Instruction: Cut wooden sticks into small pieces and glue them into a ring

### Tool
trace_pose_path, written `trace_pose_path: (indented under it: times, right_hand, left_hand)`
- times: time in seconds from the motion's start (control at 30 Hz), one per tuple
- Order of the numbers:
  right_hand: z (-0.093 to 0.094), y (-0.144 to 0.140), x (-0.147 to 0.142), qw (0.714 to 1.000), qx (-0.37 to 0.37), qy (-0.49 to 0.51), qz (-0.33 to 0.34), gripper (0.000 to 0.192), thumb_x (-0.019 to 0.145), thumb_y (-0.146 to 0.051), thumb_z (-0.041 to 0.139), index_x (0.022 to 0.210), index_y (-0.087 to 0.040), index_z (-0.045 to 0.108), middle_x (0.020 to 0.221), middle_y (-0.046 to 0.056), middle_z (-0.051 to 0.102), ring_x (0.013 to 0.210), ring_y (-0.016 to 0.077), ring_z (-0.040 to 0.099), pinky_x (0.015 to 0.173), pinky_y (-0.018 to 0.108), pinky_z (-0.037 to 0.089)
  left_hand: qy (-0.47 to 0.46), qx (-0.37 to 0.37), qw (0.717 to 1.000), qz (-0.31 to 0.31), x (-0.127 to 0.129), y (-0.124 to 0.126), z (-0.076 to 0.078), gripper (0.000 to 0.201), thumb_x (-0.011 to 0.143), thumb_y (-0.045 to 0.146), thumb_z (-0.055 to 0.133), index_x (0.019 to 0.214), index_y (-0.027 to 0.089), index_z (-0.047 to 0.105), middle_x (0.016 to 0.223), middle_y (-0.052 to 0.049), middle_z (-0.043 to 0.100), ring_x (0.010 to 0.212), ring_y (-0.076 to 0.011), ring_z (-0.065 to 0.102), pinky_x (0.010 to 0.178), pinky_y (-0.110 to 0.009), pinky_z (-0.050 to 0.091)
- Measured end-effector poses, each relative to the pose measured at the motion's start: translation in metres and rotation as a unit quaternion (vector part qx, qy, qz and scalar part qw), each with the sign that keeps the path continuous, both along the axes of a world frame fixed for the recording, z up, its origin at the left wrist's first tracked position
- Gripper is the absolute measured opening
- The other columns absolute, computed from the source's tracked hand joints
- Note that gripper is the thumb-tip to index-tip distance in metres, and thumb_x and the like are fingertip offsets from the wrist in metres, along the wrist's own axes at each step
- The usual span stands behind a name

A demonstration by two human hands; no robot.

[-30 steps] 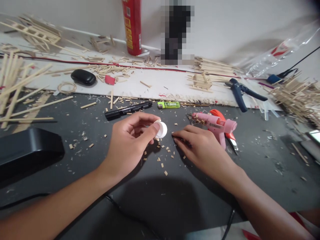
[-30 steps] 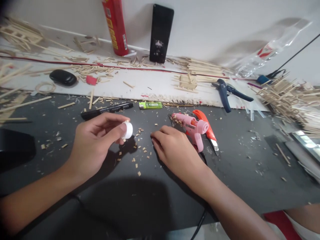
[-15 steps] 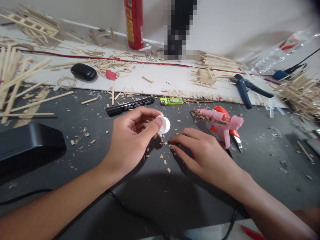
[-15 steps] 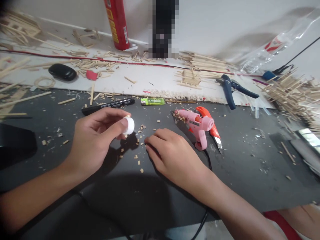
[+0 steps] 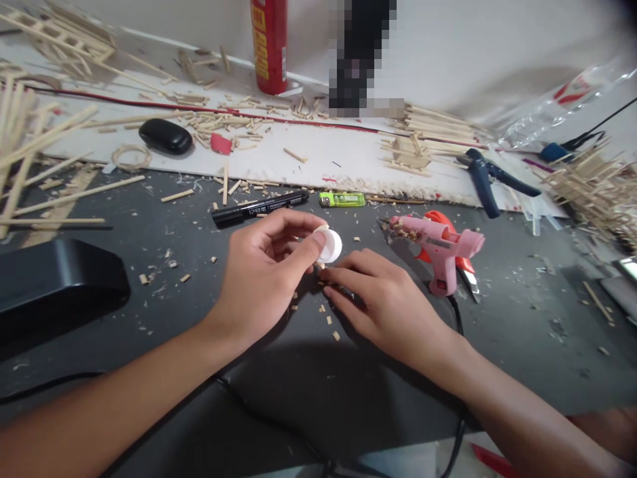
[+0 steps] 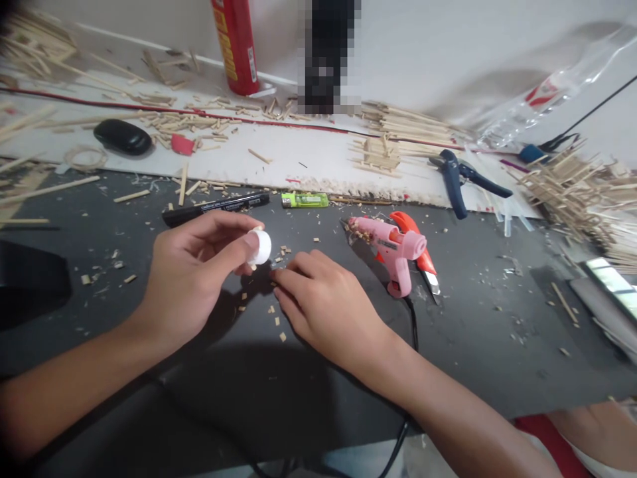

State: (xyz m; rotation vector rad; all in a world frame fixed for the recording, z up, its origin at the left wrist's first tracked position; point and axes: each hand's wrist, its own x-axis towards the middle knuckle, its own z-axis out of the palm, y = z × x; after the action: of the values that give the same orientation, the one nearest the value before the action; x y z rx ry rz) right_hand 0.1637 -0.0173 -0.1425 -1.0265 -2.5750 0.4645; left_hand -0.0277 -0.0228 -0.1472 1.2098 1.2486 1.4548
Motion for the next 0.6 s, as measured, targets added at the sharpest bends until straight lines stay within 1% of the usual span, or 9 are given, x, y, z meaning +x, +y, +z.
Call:
trace_pose_path:
  times: [0.2,0.27,0.37,0.4,0.43,0.5,0.53,0.57,0.6]
  right_hand:
    - [-0.006,0.005,-0.008,1.000,0.010,0.002,-0.002,0.019,0.103,-0.014,0.058,0.097,-0.012,0.077,0.099,0.013,0.074,0.091,0.0267,0.067,0.082,0.040,0.052]
    - [-0.006,0.008,-0.011,1.000,0.028,-0.008,0.002,0.022,0.103,-0.015,0.055,0.095,-0.011,0.075,0.096,0.014,0.072,0.089,0.0276,0.066,0.080,0.041,0.052]
    - [-0.002,0.010,-0.012,0.997,0.065,-0.029,0.016,0.029,0.105,-0.018,0.046,0.094,-0.010,0.072,0.093,0.016,0.069,0.086,0.0284,0.063,0.078,0.043,0.050]
    - [0.001,0.010,-0.011,0.998,0.061,-0.023,0.015,0.029,0.105,-0.019,0.046,0.093,-0.011,0.071,0.091,0.015,0.069,0.083,0.0272,0.062,0.076,0.042,0.050]
    - [0.005,0.009,-0.009,0.999,0.039,-0.006,0.006,0.025,0.104,-0.018,0.048,0.092,-0.013,0.070,0.087,0.012,0.068,0.079,0.0247,0.062,0.073,0.039,0.050]
    - [0.014,0.005,-0.003,0.995,-0.065,0.068,-0.030,0.016,0.100,-0.017,0.056,0.089,-0.017,0.067,0.074,0.003,0.066,0.065,0.0178,0.060,0.063,0.033,0.048]
    - [0.018,0.003,0.001,0.981,-0.141,0.121,-0.051,0.013,0.099,-0.018,0.060,0.088,-0.019,0.066,0.068,0.000,0.066,0.059,0.0149,0.059,0.057,0.029,0.047]
    - [0.021,0.001,0.004,0.957,-0.220,0.178,-0.067,0.013,0.100,-0.020,0.063,0.088,-0.021,0.066,0.065,-0.002,0.066,0.054,0.0131,0.060,0.053,0.026,0.047]
    - [0.024,-0.001,0.007,0.924,-0.292,0.236,-0.074,0.013,0.101,-0.024,0.065,0.088,-0.022,0.066,0.065,-0.003,0.069,0.053,0.0130,0.064,0.049,0.024,0.047]
  left_hand:
    - [0.003,0.004,1.000,-0.001,0.000,-0.001,-0.001,0.004,0.087,0.019,0.080,0.091,0.021,0.079,0.080,0.004,0.078,0.059,-0.0055,0.064,0.056,-0.014,0.053]
    - [-0.002,0.005,1.000,0.000,0.000,-0.001,0.000,0.004,0.087,0.020,0.081,0.091,0.021,0.079,0.080,0.004,0.078,0.060,-0.0061,0.065,0.055,-0.014,0.053]
    - [-0.008,0.011,1.000,0.011,-0.001,0.000,0.000,0.004,0.087,0.020,0.081,0.090,0.022,0.079,0.080,0.004,0.078,0.060,-0.0067,0.066,0.056,-0.015,0.055]
    - [-0.008,0.014,1.000,0.015,-0.001,0.000,0.000,0.004,0.088,0.020,0.081,0.090,0.022,0.079,0.081,0.004,0.078,0.061,-0.0070,0.067,0.057,-0.015,0.055]
    - [-0.007,0.016,1.000,0.018,-0.001,-0.001,0.001,0.004,0.088,0.020,0.080,0.091,0.023,0.080,0.081,0.004,0.078,0.062,-0.0074,0.068,0.057,-0.015,0.056]
    - [0.001,0.020,1.000,0.021,-0.002,-0.002,0.002,0.003,0.090,0.022,0.079,0.092,0.024,0.080,0.083,0.004,0.078,0.065,-0.0086,0.069,0.058,-0.016,0.057]
    - [0.009,0.020,1.000,0.021,-0.002,-0.003,0.002,0.003,0.090,0.023,0.079,0.093,0.024,0.080,0.083,0.003,0.078,0.065,-0.0093,0.069,0.058,-0.017,0.057]
    - [0.019,0.020,0.999,0.023,-0.002,-0.003,0.003,0.003,0.090,0.024,0.079,0.093,0.024,0.079,0.082,0.003,0.077,0.066,-0.0100,0.069,0.058,-0.018,0.057]
    - [0.030,0.021,0.999,0.024,-0.002,-0.004,0.004,0.003,0.090,0.025,0.079,0.094,0.024,0.079,0.082,0.002,0.077,0.065,-0.0106,0.069,0.058,-0.019,0.057]
